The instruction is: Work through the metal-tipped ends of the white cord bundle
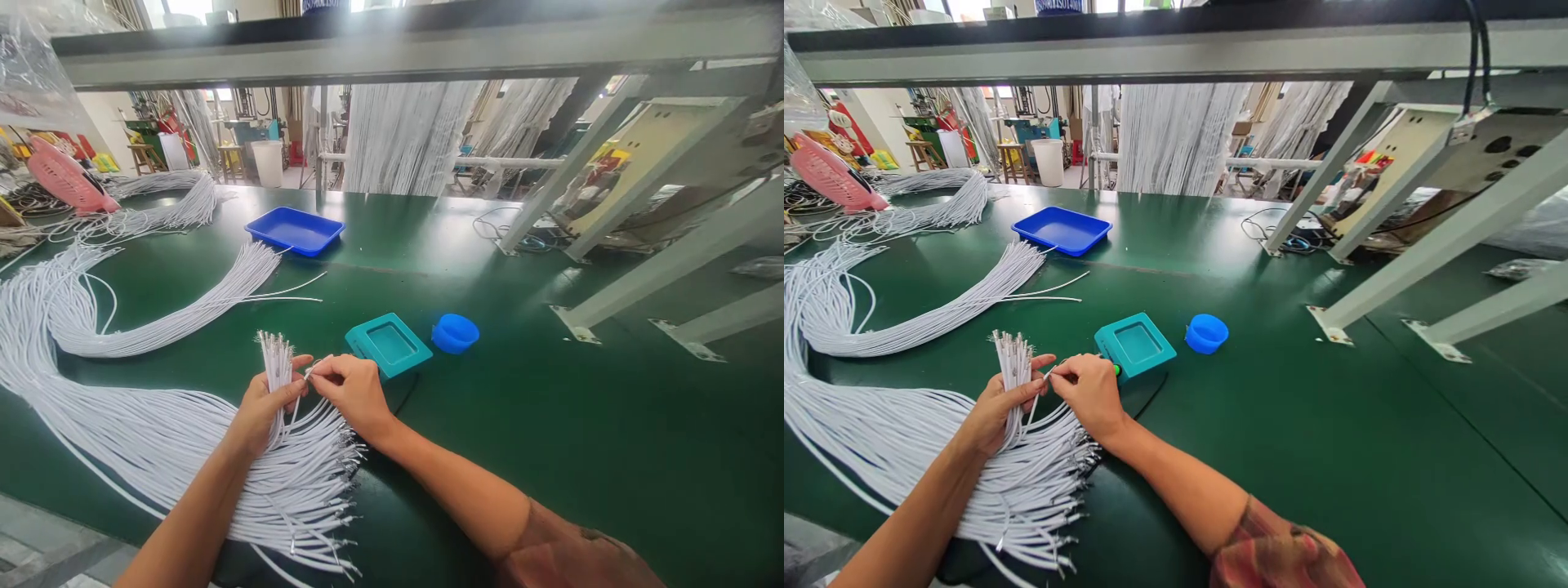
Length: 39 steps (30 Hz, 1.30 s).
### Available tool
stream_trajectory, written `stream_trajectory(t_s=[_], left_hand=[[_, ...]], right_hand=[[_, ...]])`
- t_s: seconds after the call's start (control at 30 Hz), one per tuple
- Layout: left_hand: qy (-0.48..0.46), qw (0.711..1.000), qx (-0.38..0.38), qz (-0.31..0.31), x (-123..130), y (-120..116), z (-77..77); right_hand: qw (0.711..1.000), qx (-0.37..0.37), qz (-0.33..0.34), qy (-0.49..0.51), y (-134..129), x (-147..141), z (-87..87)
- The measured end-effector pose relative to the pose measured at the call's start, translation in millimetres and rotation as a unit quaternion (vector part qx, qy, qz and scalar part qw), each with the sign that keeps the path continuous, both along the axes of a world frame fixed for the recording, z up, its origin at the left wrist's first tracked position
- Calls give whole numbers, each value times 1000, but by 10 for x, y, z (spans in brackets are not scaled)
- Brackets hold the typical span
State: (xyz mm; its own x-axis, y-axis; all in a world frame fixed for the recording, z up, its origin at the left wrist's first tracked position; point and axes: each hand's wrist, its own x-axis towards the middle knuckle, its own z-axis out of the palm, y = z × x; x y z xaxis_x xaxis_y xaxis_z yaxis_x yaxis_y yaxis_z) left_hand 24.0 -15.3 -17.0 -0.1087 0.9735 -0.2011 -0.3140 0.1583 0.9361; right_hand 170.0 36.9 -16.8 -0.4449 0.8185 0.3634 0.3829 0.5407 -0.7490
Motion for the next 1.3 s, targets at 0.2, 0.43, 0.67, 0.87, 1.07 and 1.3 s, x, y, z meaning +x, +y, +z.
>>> stream_trajectory(t_s=[0.2,0.43,0.67,0.87,1.07,1.3], left_hand=[[-25,999,-30,-18,-4,37,23],[-26,996,-90,10,6,112,-14],[-60,992,-107,-2,7,151,-50],[-96,984,-144,-33,-19,200,-75],[-67,985,-158,-16,11,223,-98],[-34,990,-135,16,28,211,-93]], right_hand=[[941,290,76,-157,120,88,8],[894,227,108,-371,309,214,169],[886,264,108,-366,312,160,64],[874,324,99,-348,320,178,-2],[872,338,98,-339,322,190,-21],[894,292,80,-329,357,296,101]])
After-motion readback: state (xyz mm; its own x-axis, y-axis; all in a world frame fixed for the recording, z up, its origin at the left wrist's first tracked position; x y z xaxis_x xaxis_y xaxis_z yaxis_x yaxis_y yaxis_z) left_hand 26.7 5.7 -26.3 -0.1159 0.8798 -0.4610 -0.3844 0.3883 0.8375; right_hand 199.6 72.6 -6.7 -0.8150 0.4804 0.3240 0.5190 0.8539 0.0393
